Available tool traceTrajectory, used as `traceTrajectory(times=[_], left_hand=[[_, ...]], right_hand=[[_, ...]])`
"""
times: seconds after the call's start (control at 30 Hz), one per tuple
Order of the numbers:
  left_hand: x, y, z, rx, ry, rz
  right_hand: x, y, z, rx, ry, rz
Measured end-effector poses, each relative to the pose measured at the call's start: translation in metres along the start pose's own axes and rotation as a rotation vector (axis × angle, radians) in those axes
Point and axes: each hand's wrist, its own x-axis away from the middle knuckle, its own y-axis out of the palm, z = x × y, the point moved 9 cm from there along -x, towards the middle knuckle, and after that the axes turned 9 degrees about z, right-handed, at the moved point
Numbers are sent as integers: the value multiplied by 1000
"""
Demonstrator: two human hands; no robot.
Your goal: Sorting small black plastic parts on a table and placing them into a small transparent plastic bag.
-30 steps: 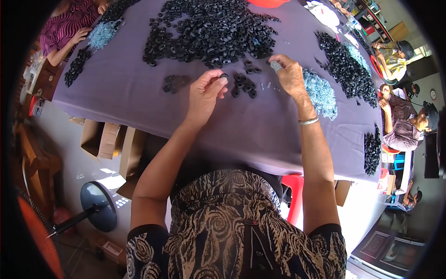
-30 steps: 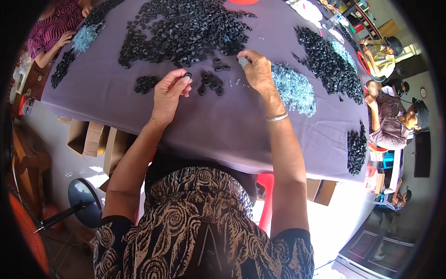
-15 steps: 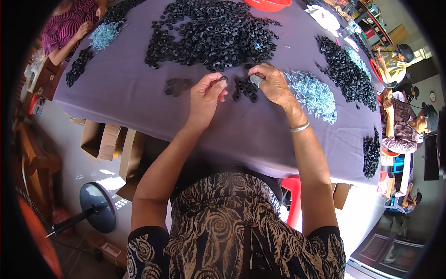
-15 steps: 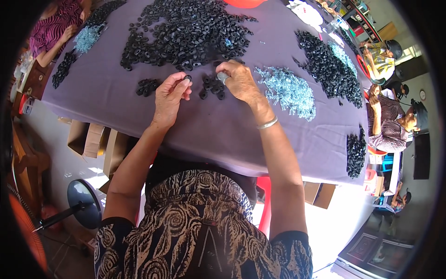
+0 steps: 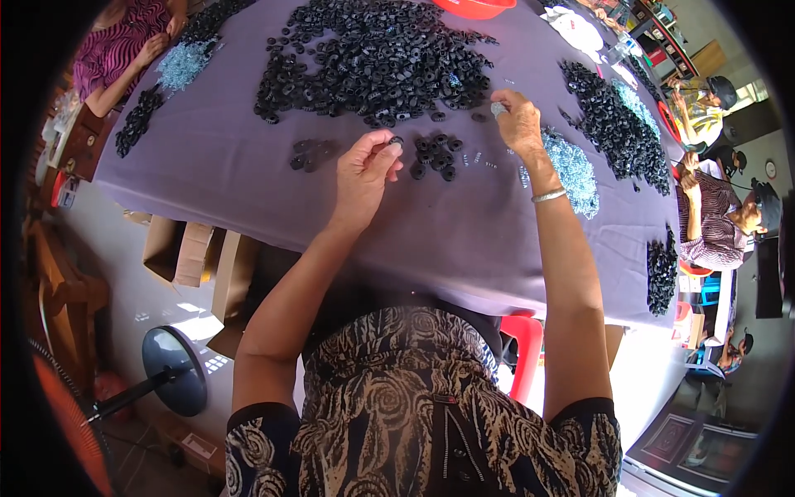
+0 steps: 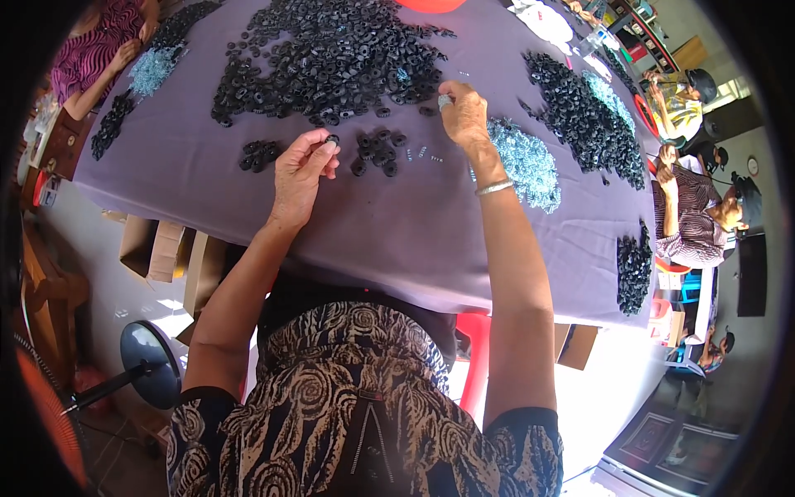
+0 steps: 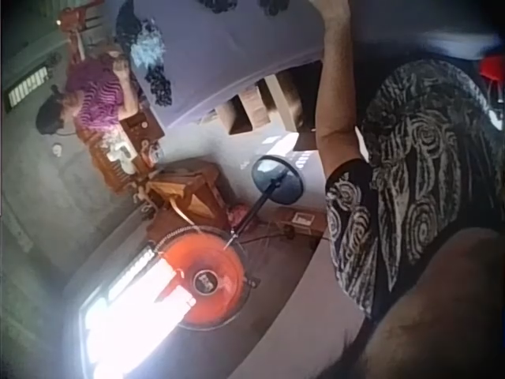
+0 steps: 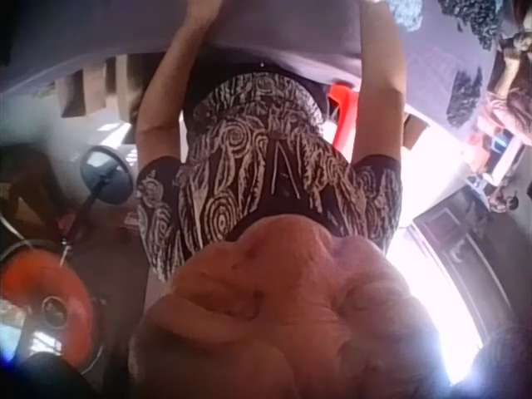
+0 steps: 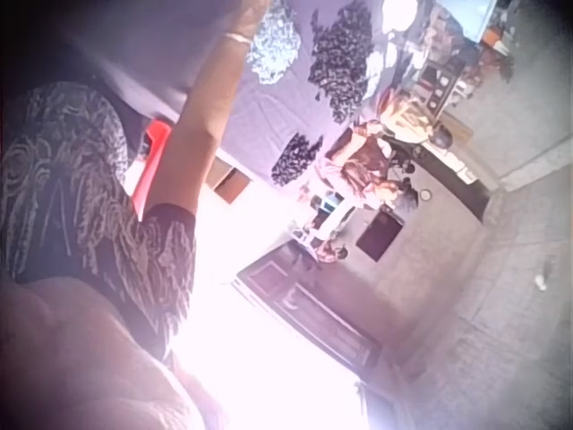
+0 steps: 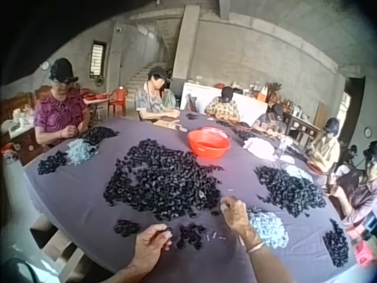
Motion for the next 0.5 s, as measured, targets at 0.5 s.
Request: traceTrajectory(times=[0.5], left_hand=[[0, 3, -3, -13, -22, -7]], right_hand=[[-1, 37, -13, 141, 132, -258]])
